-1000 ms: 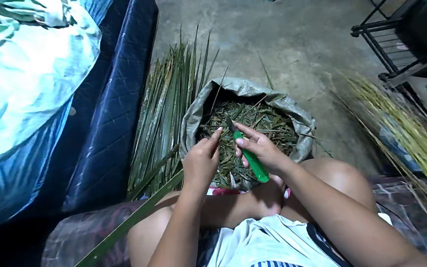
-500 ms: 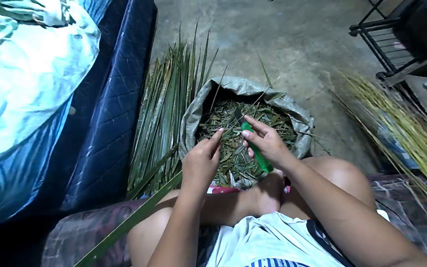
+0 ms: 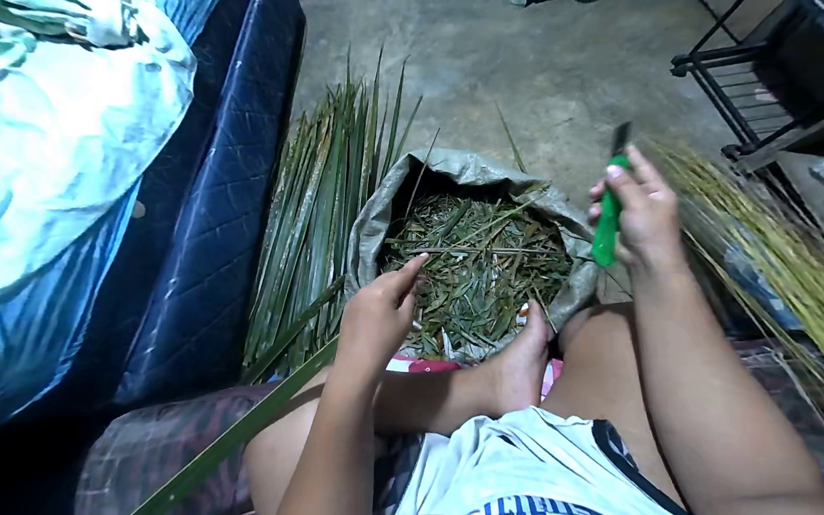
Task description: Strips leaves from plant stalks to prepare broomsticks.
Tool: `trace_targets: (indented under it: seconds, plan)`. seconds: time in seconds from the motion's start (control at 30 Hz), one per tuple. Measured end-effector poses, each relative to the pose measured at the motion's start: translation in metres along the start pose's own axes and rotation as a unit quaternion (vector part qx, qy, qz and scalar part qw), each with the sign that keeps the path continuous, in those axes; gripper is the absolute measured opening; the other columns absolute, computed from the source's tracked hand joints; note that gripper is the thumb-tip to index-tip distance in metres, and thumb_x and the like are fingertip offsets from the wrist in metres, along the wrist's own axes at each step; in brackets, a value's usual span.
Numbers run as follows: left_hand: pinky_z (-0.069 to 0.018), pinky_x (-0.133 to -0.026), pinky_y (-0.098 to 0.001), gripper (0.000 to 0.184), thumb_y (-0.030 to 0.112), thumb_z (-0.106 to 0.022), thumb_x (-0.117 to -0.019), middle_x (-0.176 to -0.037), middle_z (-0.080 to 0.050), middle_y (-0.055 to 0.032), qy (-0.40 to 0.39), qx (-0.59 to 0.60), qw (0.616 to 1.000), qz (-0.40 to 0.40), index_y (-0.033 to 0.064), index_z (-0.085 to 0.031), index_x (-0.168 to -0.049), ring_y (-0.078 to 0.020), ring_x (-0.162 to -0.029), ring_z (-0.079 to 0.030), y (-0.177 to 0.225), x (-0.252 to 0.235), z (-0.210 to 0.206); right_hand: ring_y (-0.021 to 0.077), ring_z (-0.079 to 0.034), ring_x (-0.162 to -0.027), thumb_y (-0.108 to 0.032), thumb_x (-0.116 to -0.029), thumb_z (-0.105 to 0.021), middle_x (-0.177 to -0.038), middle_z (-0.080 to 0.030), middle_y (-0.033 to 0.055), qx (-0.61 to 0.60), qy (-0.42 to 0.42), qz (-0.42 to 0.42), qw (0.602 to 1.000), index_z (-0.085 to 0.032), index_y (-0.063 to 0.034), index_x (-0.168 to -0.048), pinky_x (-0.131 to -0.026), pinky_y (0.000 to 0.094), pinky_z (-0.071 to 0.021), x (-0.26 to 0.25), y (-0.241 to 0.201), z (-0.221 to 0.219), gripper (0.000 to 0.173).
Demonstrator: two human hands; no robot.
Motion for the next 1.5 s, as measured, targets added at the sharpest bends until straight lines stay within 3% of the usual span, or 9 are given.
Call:
trace_targets:
  seconds: [0.17,0.27,0.33,0.4,0.47,0.57,1.03,1.4,1.5]
  plan:
    - [-0.0546,-0.082,-0.0546,0.035,0.027,-0.051,-0.1087,-0.096,-0.074,-0.0137,-0.037,-0.003,0.998,0.044,0.0163,-0.066,-0.139,-0.03,-0.086,-0.071,-0.009,-0.004,0.003,0.0069,-0.064,-0.063,-0.019,-0.1128,-0.041,-0.09,-0.062,-0.0026,-0.027,0.161,0.114,0.98,-0.024,-0.0073,-0.159,-0.059,0.0235,-0.0582,-0.001,-0.017,0.042,0.051]
    - [-0.0544,-0.086,-0.0565,0.037,0.029,-0.049,-0.1094,-0.098,-0.074,-0.0144,-0.052,0.011,0.997,0.058,0.015,-0.065,-0.14,-0.0306,-0.09,-0.072,-0.011,-0.007,0.0,0.0024,-0.062,-0.058,-0.017,-0.1097,-0.039,-0.079,-0.062,-0.011,-0.037,-0.025,0.126,0.991,-0.037,-0.0157,-0.147,-0.051,0.0202,-0.0569,0.036,-0.025,-0.012,0.037]
    - [-0.0542,-0.087,-0.0563,0.037,0.029,-0.048,-0.1099,-0.099,-0.074,-0.0144,-0.063,0.013,0.996,0.065,0.0145,-0.064,-0.14,-0.0306,-0.09,-0.071,-0.011,-0.008,-0.002,0.0061,-0.065,-0.054,-0.019,-0.1006,-0.052,-0.072,-0.067,-0.0071,-0.04,-0.222,0.039,0.973,-0.048,-0.0143,-0.14,-0.048,0.0237,-0.0582,0.072,-0.01,-0.064,0.04]
    - [-0.0543,-0.087,-0.0552,0.038,0.03,-0.048,-0.1099,-0.099,-0.074,-0.0141,-0.065,0.01,0.996,0.064,0.0135,-0.064,-0.14,-0.0302,-0.09,-0.071,-0.01,-0.008,-0.004,0.0078,-0.066,-0.058,-0.016,-0.1002,-0.058,-0.079,-0.068,-0.0004,-0.014,-0.352,-0.08,0.933,-0.046,-0.0045,-0.148,-0.052,0.0241,-0.0588,0.106,0.01,-0.107,0.051]
    - [-0.0543,-0.087,-0.054,0.038,0.03,-0.048,-0.1099,-0.098,-0.074,-0.0137,-0.065,0.01,0.996,0.062,0.0123,-0.064,-0.14,-0.0294,-0.09,-0.071,-0.009,-0.007,-0.005,0.0089,-0.063,-0.057,-0.012,-0.1057,-0.054,-0.084,-0.066,0.0039,-0.005,-0.381,-0.148,0.913,-0.041,-0.0028,-0.154,-0.052,0.0236,-0.0565,0.122,0.024,-0.131,0.051]
    - [-0.0542,-0.086,-0.0526,0.038,0.03,-0.047,-0.1102,-0.097,-0.074,-0.0127,-0.07,0.01,0.995,0.064,0.0129,-0.064,-0.14,-0.028,-0.089,-0.071,-0.008,-0.007,-0.004,0.0091,-0.06,-0.053,-0.01,-0.1074,-0.051,-0.083,-0.066,0.0059,-0.047,-0.374,-0.167,0.911,-0.033,-0.0071,-0.161,-0.05,0.0225,-0.0549,0.121,0.034,-0.141,0.056]
    - [-0.0548,-0.087,-0.0518,0.04,0.034,-0.045,-0.1106,-0.098,-0.074,-0.0113,-0.096,0.032,0.993,0.066,0.0145,-0.064,-0.14,-0.0264,-0.089,-0.071,-0.011,-0.006,-0.008,0.0081,-0.06,-0.054,-0.009,-0.1069,-0.051,-0.077,-0.065,0.0043,-0.069,-0.32,-0.15,0.933,-0.036,-0.006,-0.159,-0.051,0.0199,-0.054,0.096,0.036,-0.129,0.055]
    - [-0.0561,-0.084,-0.0456,0.038,0.035,-0.047,-0.11,-0.098,-0.074,-0.0081,-0.123,0.041,0.989,0.07,0.0181,-0.064,-0.14,-0.0208,-0.085,-0.07,-0.012,-0.005,-0.007,0.0053,-0.059,-0.055,-0.016,-0.1106,-0.046,-0.08,-0.063,0.0006,-0.064,-0.185,-0.073,0.978,-0.038,-0.0177,-0.159,-0.047,0.0176,-0.0511,0.033,0.014,-0.065,0.049]
    - [-0.0555,-0.087,-0.0441,0.038,0.026,-0.048,-0.1099,-0.102,-0.074,-0.01,-0.168,0.042,0.983,0.063,0.0177,-0.06,-0.145,-0.0212,-0.089,-0.07,-0.012,-0.004,-0.006,0.0041,-0.058,-0.055,-0.019,-0.1115,-0.046,-0.079,-0.061,-0.0019,-0.074,-0.14,-0.06,0.986,-0.039,-0.0204,-0.157,-0.047,0.0166,-0.0502,0.018,0.007,-0.043,0.046]
Point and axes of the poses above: each hand's wrist, its own x-axis away from the middle knuckle, its own z-axis out of the back of the hand, y = z × x, the point moved 6 cm from there along -x, towards the middle knuckle
